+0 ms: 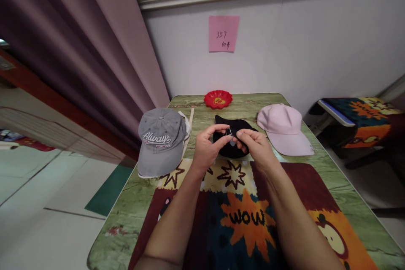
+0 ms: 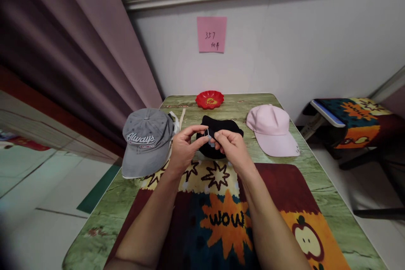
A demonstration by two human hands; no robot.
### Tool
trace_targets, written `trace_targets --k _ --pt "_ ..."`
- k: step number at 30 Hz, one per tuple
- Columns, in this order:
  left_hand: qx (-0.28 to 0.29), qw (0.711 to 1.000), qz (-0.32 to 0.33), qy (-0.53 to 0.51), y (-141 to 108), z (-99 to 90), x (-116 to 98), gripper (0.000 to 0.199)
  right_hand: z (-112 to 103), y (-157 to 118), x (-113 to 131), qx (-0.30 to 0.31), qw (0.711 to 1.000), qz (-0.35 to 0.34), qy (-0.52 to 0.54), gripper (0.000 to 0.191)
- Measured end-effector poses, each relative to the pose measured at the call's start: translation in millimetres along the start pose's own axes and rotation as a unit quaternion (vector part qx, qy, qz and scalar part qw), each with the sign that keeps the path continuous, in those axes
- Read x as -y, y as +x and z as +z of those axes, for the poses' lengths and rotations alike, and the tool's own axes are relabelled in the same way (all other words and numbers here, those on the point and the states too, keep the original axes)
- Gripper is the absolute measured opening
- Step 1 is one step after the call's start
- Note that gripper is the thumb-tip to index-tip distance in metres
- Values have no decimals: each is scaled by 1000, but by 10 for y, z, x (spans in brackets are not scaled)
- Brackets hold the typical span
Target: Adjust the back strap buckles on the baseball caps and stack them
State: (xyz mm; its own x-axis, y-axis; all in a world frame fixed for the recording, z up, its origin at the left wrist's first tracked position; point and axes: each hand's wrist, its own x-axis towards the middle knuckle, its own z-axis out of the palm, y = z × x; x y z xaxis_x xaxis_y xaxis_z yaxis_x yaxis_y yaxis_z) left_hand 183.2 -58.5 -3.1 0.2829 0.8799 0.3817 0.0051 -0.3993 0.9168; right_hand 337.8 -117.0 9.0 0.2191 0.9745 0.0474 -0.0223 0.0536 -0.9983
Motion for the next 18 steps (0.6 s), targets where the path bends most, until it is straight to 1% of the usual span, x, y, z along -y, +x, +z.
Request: trace_targets --k 7,12,18 --pt "27 1000 9 8 5 -35 -17 25 -40 -12 -4 36 999 -3 -18 37" --pt "73 996 29 43 29 -141 -81 22 -99 -16 1 69 995 -37 -58 35" --pt "99 993 33 58 46 -199 -110 23 -165 -8 -25 91 990 -56 -96 34"
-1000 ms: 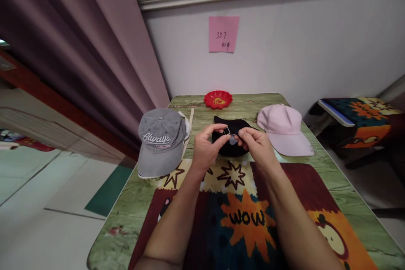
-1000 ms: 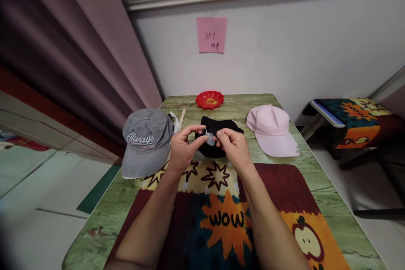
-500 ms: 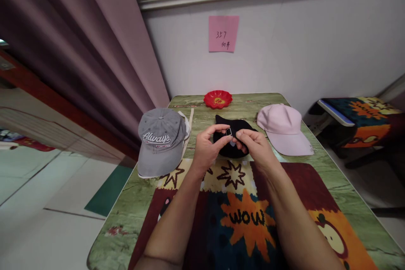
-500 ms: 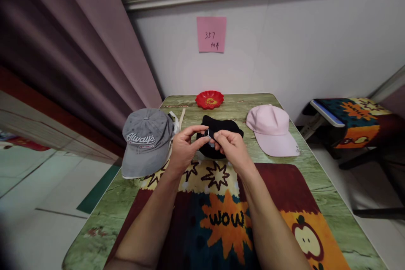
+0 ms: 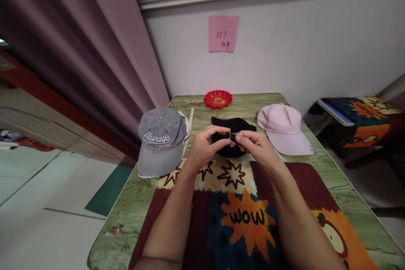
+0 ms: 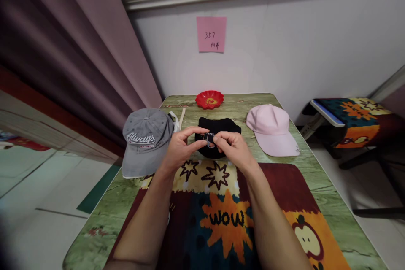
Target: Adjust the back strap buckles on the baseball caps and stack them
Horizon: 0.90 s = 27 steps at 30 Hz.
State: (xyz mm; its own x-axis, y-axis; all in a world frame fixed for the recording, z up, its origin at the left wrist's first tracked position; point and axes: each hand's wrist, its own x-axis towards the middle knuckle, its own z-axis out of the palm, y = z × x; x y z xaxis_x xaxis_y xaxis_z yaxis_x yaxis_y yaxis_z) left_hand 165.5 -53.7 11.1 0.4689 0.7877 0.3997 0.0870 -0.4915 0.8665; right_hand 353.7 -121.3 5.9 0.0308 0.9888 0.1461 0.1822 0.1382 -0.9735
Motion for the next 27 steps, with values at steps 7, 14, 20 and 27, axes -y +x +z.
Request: trace_targets --k 7,14,20,27 --pt "-6 1000 -2 -12 -12 43 12 23 18 0 -3 -16 1000 8 5 30" --pt "-22 999 -15 -21 -18 86 -19 22 36 9 6 -31 999 10 21 28" --pt "-8 1000 -9 -2 -15 68 -35 22 8 15 -22 -42 999 3 32 25" --pt "-5 999 10 30 -16 46 -30 22 15 11 -37 -59 998 -7 26 24"
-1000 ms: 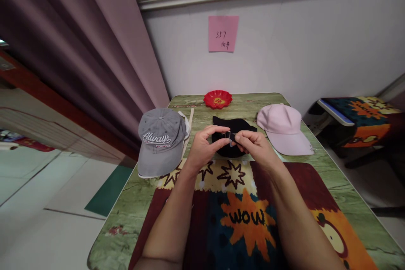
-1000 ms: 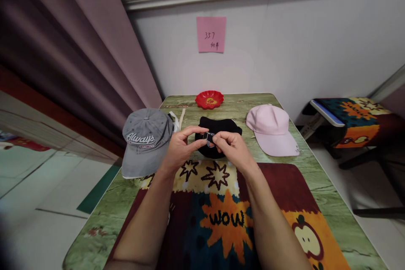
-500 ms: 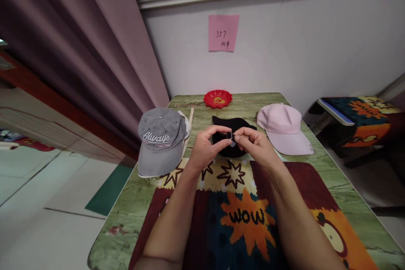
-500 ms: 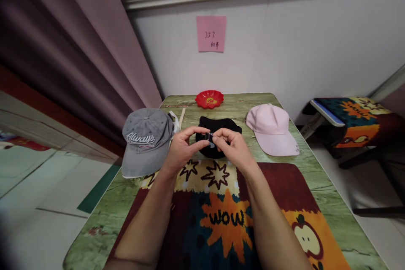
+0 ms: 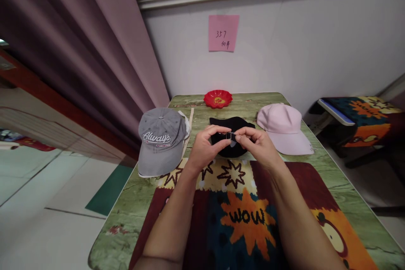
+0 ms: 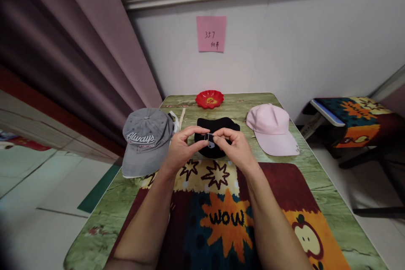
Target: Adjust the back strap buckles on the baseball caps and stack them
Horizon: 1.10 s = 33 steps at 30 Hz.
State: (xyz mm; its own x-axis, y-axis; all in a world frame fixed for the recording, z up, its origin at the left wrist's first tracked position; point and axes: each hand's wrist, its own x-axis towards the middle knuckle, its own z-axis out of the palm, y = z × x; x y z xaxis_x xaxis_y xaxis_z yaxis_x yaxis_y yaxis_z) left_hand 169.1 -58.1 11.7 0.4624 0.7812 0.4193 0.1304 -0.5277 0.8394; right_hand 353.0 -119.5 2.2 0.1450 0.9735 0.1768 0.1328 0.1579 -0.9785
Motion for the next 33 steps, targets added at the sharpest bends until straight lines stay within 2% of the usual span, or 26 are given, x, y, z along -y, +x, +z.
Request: trace_targets --k 10,16,22,24,26,28,33 --pt "38 999 17 12 2 2 -37 24 9 -1 12 2 1000 -13 -15 22" --pt "26 999 6 21 1 36 -19 21 70 -3 56 -11 999 -17 -29 27" --pt "14 1000 -2 12 -7 73 6 18 99 6 -1 -9 999 -26 -22 30" --pt "1 1000 -18 5 -6 75 5 23 97 6 -16 -4 999 -34 -2 27" --pt "-17 999 -36 -14 -6 77 1 32 86 2 -15 4 999 -45 -4 35" --pt "-35 998 -46 -29 -6 81 -4 33 71 -2 -2 15 997 -65 -37 41" --pt "-38 996 -65 -48 -5 87 -20 22 71 -3 11 -9 988 -121 -93 27"
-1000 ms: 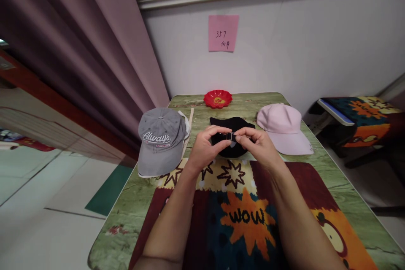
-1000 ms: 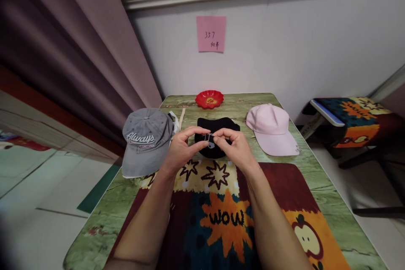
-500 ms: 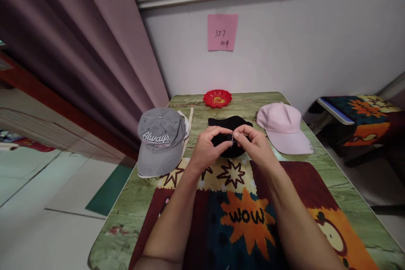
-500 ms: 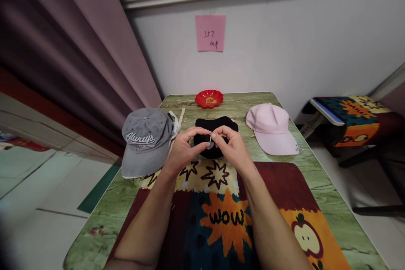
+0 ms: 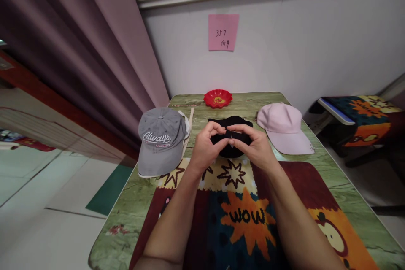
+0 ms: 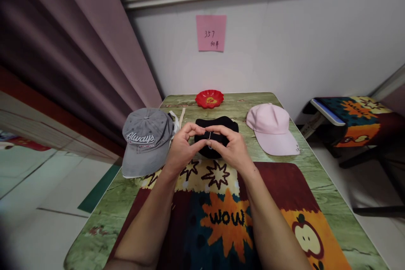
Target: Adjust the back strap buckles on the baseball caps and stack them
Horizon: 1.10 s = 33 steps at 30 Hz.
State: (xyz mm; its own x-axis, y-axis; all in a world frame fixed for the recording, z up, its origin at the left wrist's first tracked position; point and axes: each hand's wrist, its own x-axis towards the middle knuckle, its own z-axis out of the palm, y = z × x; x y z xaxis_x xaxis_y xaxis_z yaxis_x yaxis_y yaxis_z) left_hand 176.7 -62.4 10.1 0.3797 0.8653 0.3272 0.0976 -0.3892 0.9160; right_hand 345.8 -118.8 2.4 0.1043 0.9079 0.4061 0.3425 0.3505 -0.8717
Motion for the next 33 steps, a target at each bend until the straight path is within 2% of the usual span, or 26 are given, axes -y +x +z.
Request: trace_targets --k 3,7,9,14,19,21,29,33 --pt "25 1000 20 0 4 -8 -8 14 20 -1 -9 -23 1000 3 -11 20" --pt "26 999 19 -17 0 -3 -8 15 24 -7 -18 -28 999 34 -6 39" --pt "19 999 12 -28 -6 12 -2 14 21 -10 -21 -25 999 39 -3 38" --pt "10 1000 3 -14 -13 51 3 16 26 -10 -32 -27 999 4 -33 25" --pt "-67 990 60 106 -11 58 -14 13 41 -13 -27 -37 997 -28 -63 23" --pt "-69 987 65 126 -11 57 -11 10 48 -14 -18 -33 997 -39 -65 22" --pt "-49 995 47 79 -35 104 -16 8 65 -19 -29 -21 985 -85 -145 21" --pt "-69 994 52 73 -14 37 -10 12 21 -19 -57 -38 983 -73 -165 20"
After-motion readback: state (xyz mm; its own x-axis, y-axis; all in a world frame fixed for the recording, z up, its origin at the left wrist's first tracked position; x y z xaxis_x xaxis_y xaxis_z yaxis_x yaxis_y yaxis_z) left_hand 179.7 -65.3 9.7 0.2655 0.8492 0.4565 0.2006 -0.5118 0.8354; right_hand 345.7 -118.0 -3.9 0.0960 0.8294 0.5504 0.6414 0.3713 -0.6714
